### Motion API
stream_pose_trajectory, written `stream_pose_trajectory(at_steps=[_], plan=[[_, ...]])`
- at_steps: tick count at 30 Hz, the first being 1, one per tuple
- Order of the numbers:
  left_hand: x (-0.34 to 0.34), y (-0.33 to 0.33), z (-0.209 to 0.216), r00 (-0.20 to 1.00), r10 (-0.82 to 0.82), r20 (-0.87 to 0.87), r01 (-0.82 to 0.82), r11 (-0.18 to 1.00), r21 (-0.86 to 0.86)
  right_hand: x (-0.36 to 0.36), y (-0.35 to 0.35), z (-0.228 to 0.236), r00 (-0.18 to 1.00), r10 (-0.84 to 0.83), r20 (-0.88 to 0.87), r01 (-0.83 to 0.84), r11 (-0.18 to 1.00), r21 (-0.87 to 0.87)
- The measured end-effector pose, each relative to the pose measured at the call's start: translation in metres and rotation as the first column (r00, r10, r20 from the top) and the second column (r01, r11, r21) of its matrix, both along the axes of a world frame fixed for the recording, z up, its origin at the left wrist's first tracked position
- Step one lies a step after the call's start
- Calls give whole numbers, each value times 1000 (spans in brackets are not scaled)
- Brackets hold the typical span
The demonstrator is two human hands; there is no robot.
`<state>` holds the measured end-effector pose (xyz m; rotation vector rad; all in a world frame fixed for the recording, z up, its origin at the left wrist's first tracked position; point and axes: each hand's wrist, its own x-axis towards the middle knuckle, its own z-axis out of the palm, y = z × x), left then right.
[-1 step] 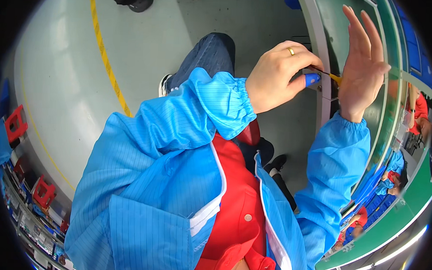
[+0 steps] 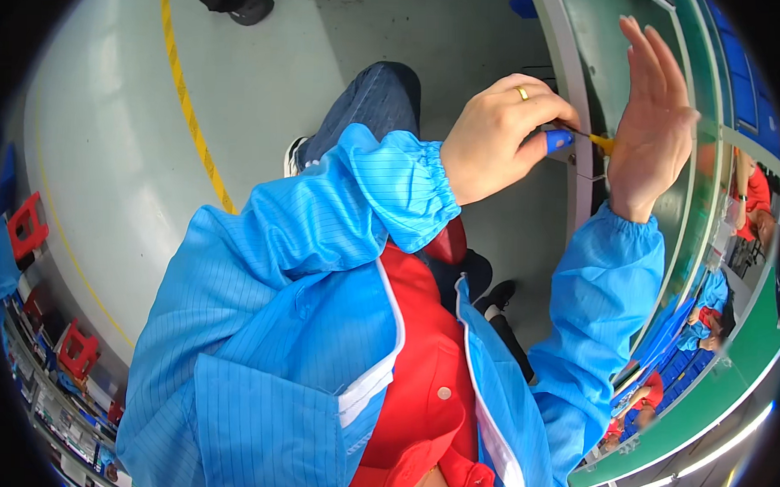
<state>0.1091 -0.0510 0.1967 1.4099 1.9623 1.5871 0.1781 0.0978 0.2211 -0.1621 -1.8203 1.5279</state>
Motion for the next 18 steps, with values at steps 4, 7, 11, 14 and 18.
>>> stream_pose_trajectory(at_steps=[4,7,11,14,18], plan=[[-6,-2,-3,1000,6,-22,-6,1000,10,33,-4,2,940,-243,241,207,965,163],[-11,-1,7,1000,-7,-21,7,1000,15,56,-5,12,873,-253,417,155,955,255],[-17,2,0,1000,-1,-28,1,1000,-26,64,-13,-5,868,-246,431,205,969,140],[-22,3,5,1000,16,1,-16,998,-62,57,-12,-5,887,-222,405,188,975,122],[-36,6,14,1000,11,2,-11,998,-54,44,-8,1,896,-224,383,185,973,136]])
